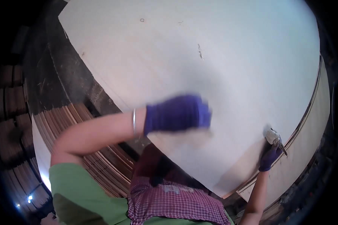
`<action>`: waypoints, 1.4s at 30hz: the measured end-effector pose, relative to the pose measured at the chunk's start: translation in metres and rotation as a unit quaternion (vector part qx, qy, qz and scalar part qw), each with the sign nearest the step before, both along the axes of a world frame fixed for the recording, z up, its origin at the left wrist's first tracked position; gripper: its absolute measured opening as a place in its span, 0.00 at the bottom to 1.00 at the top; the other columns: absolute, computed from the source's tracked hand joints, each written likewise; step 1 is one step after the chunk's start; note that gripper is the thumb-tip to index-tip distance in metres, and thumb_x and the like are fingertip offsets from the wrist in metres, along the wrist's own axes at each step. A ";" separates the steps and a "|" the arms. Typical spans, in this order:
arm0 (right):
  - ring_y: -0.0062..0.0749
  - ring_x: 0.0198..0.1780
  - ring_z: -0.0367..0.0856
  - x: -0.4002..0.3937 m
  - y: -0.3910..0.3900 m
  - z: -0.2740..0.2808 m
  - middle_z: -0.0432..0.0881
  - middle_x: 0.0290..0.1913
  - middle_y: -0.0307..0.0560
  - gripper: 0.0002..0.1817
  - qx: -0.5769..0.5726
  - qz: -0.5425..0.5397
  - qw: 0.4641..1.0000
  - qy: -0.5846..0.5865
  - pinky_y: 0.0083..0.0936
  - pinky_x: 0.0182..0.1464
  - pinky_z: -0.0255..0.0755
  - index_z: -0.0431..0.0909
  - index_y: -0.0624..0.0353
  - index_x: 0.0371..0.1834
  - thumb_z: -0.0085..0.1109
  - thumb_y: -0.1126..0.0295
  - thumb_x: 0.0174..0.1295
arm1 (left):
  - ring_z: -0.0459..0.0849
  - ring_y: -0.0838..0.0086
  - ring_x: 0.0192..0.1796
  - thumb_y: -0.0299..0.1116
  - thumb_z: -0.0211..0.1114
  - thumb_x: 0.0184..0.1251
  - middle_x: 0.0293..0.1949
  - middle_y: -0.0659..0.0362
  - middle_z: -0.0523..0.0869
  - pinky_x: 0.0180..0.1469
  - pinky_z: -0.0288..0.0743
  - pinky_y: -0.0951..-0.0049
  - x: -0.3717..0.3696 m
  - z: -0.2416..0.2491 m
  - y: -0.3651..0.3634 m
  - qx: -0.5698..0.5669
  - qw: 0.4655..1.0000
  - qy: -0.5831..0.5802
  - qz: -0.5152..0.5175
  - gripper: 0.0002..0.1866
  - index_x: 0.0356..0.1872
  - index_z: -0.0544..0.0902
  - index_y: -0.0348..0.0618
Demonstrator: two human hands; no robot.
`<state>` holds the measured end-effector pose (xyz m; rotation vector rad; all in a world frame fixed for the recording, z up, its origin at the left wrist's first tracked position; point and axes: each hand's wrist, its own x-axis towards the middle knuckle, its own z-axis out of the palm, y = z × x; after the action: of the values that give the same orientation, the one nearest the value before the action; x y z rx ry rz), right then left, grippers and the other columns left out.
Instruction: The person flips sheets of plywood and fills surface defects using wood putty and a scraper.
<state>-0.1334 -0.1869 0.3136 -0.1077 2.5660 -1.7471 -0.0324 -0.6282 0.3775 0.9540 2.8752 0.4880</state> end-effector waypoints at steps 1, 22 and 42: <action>0.35 0.55 0.77 -0.001 -0.001 0.000 0.80 0.53 0.53 0.23 -0.009 0.001 1.000 0.001 0.35 0.62 0.68 0.75 0.73 0.55 0.44 0.61 0.74 | 0.82 0.67 0.34 0.31 0.60 0.61 0.29 0.59 0.81 0.38 0.77 0.67 0.002 0.000 -0.003 0.033 0.999 0.016 0.013 0.03 0.31 0.81 0.51; 0.38 0.55 0.78 0.001 -0.012 0.007 0.80 0.53 0.55 0.25 -0.005 0.012 1.000 0.009 0.37 0.62 0.68 0.74 0.74 0.54 0.44 0.58 0.74 | 0.68 0.85 0.19 0.39 0.51 0.73 0.18 0.66 0.73 0.22 0.64 0.81 -0.029 0.009 -0.064 0.330 0.791 -0.243 0.455 0.16 0.33 0.78 0.36; 0.39 0.57 0.76 0.000 -0.003 0.000 0.79 0.54 0.55 0.26 -0.032 0.026 0.999 -0.001 0.38 0.63 0.66 0.73 0.73 0.56 0.42 0.56 0.74 | 0.62 0.87 0.15 0.38 0.49 0.74 0.16 0.69 0.69 0.19 0.58 0.83 -0.030 0.012 -0.052 0.386 0.705 -0.313 0.506 0.15 0.31 0.75 0.39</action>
<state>-0.1330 -0.1896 0.3137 -0.1719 2.4838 -1.8099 -0.0623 -0.6802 0.3896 -0.8500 2.1771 1.7231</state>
